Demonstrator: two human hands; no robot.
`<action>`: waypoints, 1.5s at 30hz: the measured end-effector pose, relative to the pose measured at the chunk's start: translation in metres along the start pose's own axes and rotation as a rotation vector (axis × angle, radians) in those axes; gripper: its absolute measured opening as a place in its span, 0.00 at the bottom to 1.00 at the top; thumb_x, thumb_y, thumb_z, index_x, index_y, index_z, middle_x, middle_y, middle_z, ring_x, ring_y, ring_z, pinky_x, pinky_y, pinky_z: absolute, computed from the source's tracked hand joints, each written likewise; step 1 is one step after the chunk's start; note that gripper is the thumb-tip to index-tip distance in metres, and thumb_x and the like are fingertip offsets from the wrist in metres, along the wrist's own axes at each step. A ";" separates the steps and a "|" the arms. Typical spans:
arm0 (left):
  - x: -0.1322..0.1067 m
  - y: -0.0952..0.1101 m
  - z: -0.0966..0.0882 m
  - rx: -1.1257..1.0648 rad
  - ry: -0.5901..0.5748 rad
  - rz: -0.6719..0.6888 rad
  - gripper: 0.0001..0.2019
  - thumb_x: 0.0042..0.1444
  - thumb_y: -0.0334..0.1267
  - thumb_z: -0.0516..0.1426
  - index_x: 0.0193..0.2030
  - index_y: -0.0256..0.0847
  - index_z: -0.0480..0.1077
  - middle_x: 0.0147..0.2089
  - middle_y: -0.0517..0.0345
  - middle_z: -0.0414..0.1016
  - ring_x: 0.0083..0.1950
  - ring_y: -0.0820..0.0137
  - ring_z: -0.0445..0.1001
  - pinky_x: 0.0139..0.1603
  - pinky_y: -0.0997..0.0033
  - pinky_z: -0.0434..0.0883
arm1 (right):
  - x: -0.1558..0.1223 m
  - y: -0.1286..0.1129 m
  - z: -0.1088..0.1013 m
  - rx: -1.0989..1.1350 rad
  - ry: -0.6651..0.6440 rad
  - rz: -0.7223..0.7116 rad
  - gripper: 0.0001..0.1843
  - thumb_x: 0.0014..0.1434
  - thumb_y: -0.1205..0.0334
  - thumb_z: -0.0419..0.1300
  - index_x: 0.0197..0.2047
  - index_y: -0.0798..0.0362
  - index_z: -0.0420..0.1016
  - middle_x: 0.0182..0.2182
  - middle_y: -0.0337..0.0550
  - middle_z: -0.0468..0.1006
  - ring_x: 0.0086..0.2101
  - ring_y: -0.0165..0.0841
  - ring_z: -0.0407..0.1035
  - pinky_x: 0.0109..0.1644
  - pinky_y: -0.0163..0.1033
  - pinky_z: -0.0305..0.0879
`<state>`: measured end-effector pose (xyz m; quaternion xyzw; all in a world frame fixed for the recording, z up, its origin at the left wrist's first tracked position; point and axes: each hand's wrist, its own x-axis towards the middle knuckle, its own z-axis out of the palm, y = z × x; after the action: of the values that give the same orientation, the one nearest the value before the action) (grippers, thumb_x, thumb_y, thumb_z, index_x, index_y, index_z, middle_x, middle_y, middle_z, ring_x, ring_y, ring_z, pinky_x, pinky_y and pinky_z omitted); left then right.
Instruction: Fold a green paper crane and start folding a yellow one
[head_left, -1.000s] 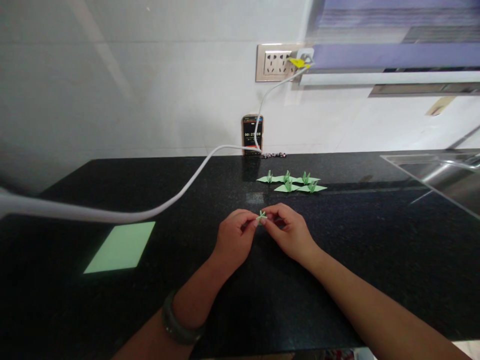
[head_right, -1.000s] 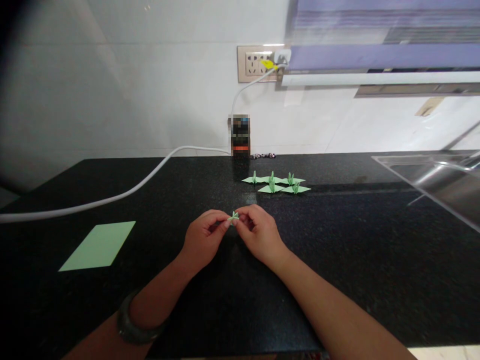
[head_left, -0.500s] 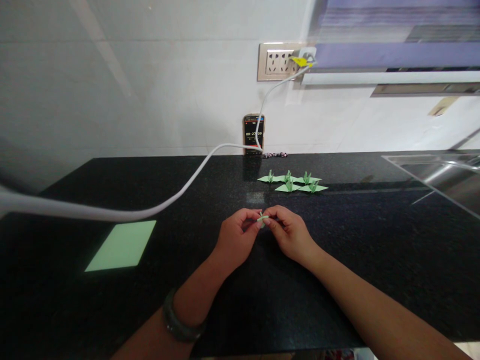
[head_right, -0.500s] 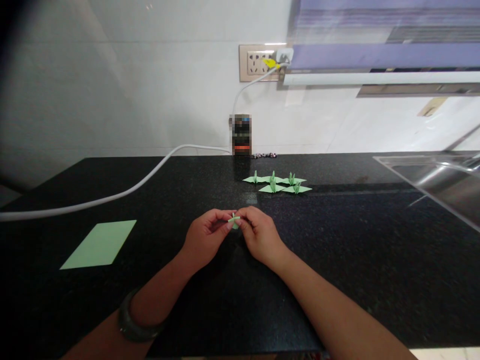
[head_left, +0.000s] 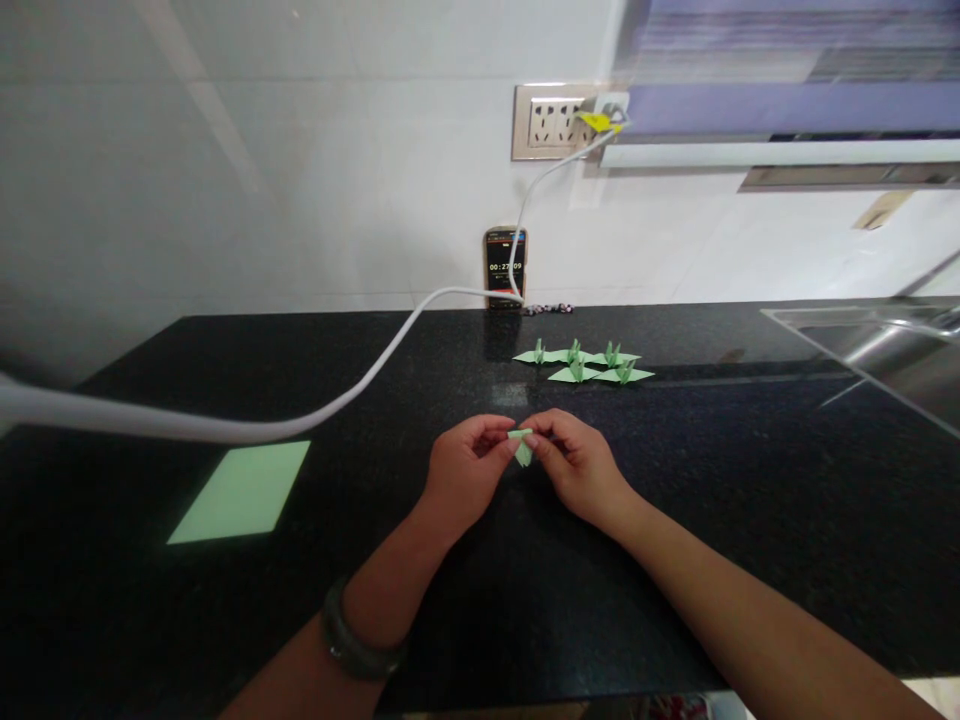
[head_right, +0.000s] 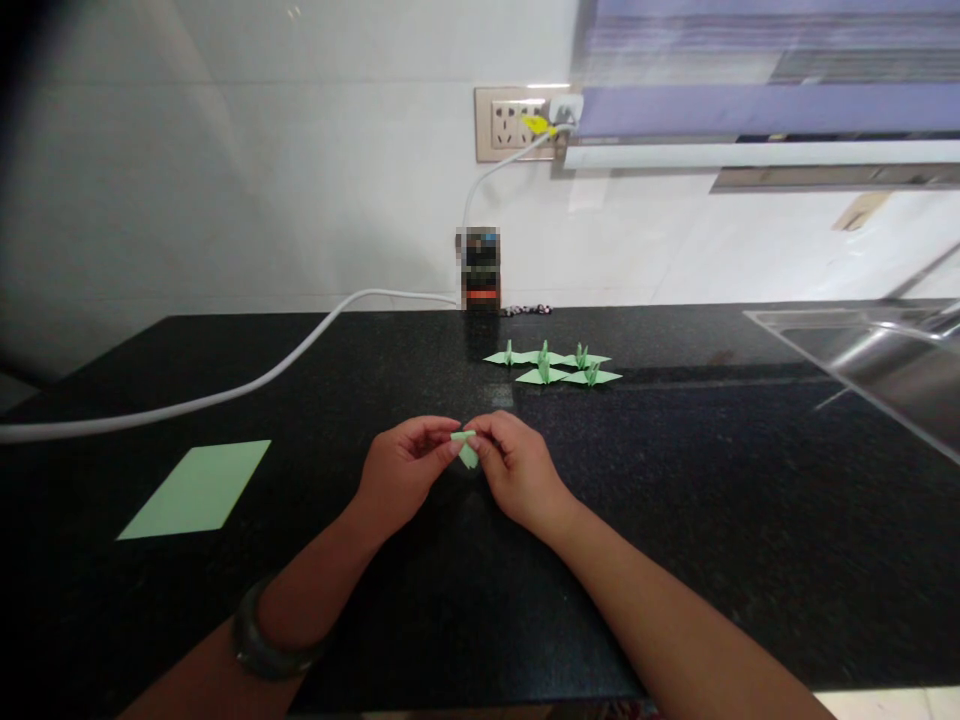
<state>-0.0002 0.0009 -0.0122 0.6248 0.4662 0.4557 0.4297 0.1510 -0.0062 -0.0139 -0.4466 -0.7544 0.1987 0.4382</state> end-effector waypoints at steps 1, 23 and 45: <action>0.000 0.000 0.000 0.013 -0.023 -0.005 0.11 0.46 0.39 0.57 0.36 0.35 0.70 0.30 0.55 0.74 0.31 0.71 0.72 0.32 0.73 0.68 | 0.000 0.000 0.000 0.000 -0.002 -0.013 0.07 0.56 0.67 0.51 0.36 0.53 0.70 0.29 0.42 0.71 0.31 0.30 0.65 0.34 0.35 0.61; -0.001 0.000 -0.003 0.019 -0.010 0.023 0.12 0.50 0.43 0.53 0.32 0.35 0.71 0.29 0.56 0.72 0.29 0.73 0.68 0.31 0.74 0.65 | 0.000 0.005 0.005 0.387 -0.171 0.341 0.12 0.55 0.55 0.52 0.29 0.56 0.66 0.21 0.37 0.68 0.19 0.24 0.61 0.22 0.30 0.58; -0.004 0.015 -0.009 0.653 -0.055 0.404 0.15 0.56 0.40 0.46 0.22 0.38 0.64 0.22 0.59 0.63 0.27 0.72 0.61 0.30 0.72 0.58 | -0.001 -0.012 0.000 0.226 -0.289 0.246 0.20 0.58 0.55 0.47 0.18 0.55 0.58 0.15 0.33 0.56 0.18 0.23 0.52 0.21 0.30 0.49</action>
<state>-0.0064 -0.0053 0.0036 0.8201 0.4425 0.3419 0.1217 0.1454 -0.0136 -0.0060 -0.4499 -0.7222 0.3960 0.3452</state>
